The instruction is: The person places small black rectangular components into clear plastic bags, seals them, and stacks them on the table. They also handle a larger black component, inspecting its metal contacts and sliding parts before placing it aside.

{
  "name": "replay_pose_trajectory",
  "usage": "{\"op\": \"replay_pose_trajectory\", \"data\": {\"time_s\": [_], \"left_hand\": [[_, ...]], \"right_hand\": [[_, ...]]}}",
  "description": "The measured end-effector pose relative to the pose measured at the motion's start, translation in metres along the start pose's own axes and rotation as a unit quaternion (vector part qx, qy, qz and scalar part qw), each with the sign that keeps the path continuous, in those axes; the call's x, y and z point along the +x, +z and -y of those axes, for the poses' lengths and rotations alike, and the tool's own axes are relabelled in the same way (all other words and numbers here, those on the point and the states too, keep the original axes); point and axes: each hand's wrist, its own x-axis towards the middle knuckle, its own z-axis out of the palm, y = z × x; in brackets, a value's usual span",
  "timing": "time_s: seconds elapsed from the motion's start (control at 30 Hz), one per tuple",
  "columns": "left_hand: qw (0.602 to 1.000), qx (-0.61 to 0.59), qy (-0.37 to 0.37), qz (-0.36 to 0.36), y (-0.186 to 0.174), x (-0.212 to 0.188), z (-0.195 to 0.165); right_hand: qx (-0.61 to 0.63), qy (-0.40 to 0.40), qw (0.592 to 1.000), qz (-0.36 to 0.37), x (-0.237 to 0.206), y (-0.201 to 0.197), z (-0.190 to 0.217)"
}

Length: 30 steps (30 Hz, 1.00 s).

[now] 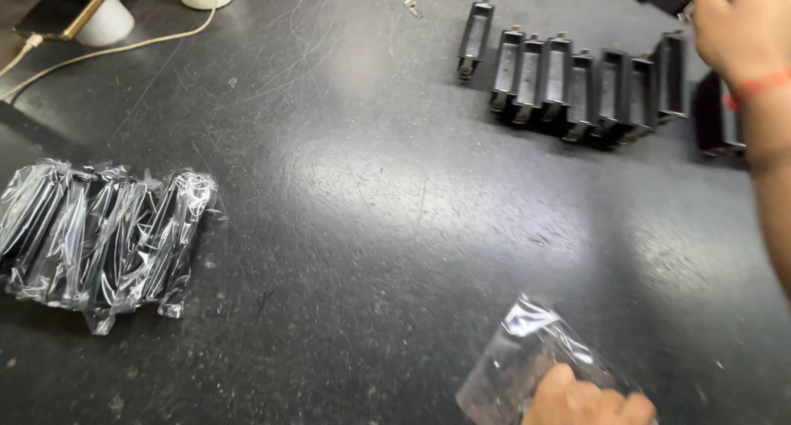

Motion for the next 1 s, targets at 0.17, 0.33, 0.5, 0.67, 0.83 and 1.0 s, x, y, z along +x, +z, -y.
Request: {"op": "replay_pose_trajectory", "data": {"time_s": [0.17,0.33,0.5,0.67,0.83,1.0], "left_hand": [[0.999,-0.044,-0.028,0.005,-0.013,0.002,-0.016],[0.989,-0.054,0.020,-0.139,-0.028,0.002,-0.037],[0.979,-0.154,-0.124,-0.054,-0.038,-0.016,-0.079],[0.969,-0.180,-0.166,-0.028,-0.043,-0.031,-0.115],[0.954,-0.198,-0.226,0.003,-0.052,-0.045,-0.133],[0.937,-0.205,-0.280,0.044,-0.060,-0.049,-0.144]], "right_hand": [[0.079,0.102,0.979,0.160,-0.147,-0.136,-0.009],[0.065,0.262,0.955,0.123,-0.349,-0.267,0.037],[-0.009,0.206,0.973,0.106,-0.449,-0.350,0.082],[0.182,0.250,0.939,0.148,-0.487,-0.364,0.108],[0.276,0.384,0.872,0.128,-0.510,-0.391,0.103],[0.402,0.206,0.871,0.196,-0.562,-0.419,0.118]]}}
